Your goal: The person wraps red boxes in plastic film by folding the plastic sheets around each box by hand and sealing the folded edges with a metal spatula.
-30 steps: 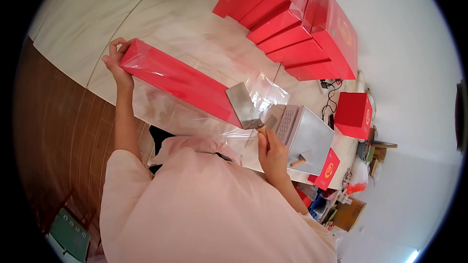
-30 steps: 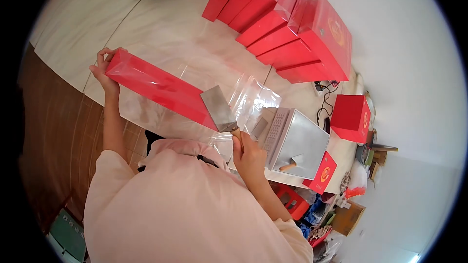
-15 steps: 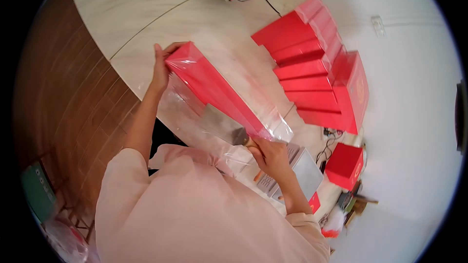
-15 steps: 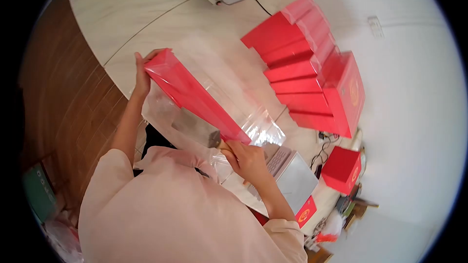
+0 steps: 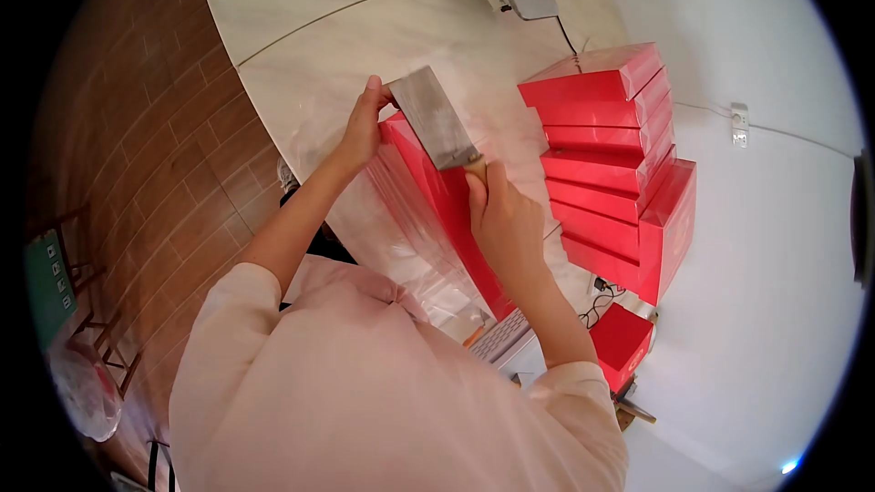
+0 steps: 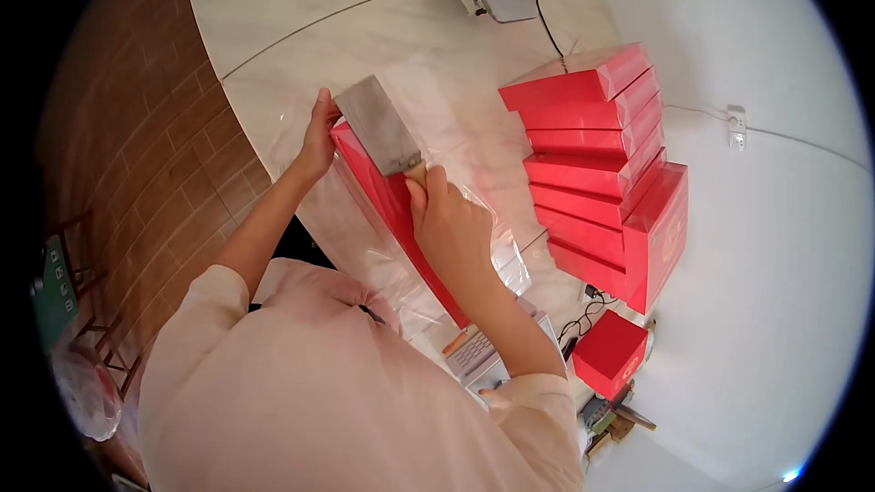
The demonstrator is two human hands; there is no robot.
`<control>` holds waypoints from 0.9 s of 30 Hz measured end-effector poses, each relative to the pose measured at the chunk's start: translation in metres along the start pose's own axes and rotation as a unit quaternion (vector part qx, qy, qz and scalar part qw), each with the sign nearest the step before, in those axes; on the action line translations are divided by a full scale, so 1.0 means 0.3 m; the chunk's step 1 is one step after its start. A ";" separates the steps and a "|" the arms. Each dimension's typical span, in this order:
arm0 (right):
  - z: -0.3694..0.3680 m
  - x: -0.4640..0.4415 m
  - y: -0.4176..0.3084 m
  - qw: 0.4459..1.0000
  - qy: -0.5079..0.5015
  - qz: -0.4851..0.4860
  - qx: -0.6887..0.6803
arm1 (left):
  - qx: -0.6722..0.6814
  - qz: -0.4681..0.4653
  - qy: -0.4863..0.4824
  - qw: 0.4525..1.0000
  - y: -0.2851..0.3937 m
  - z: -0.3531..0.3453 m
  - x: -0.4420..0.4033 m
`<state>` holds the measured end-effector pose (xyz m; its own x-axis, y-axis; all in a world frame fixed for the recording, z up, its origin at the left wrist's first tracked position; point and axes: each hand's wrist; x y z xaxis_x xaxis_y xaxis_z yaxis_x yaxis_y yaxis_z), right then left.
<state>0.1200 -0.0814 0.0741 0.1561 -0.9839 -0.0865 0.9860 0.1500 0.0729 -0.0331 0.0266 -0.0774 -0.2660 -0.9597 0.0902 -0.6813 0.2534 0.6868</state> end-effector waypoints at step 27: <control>0.085 0.153 0.007 0.982 -0.150 -0.076 -0.090 | -0.093 -0.032 -0.087 0.991 0.026 -0.016 -0.015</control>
<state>0.1278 -0.1287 0.0957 0.0082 -0.9762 0.2165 0.9952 -0.0132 -0.0971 -0.0341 0.0323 -0.0689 -0.3508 -0.9336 -0.0734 -0.5674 0.1496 0.8097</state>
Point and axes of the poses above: each hand's wrist, its own x-axis away from the middle knuckle, its own z-axis out of the back of the hand, y = z × x, and after that the axes turned 11 degrees about x, right-handed
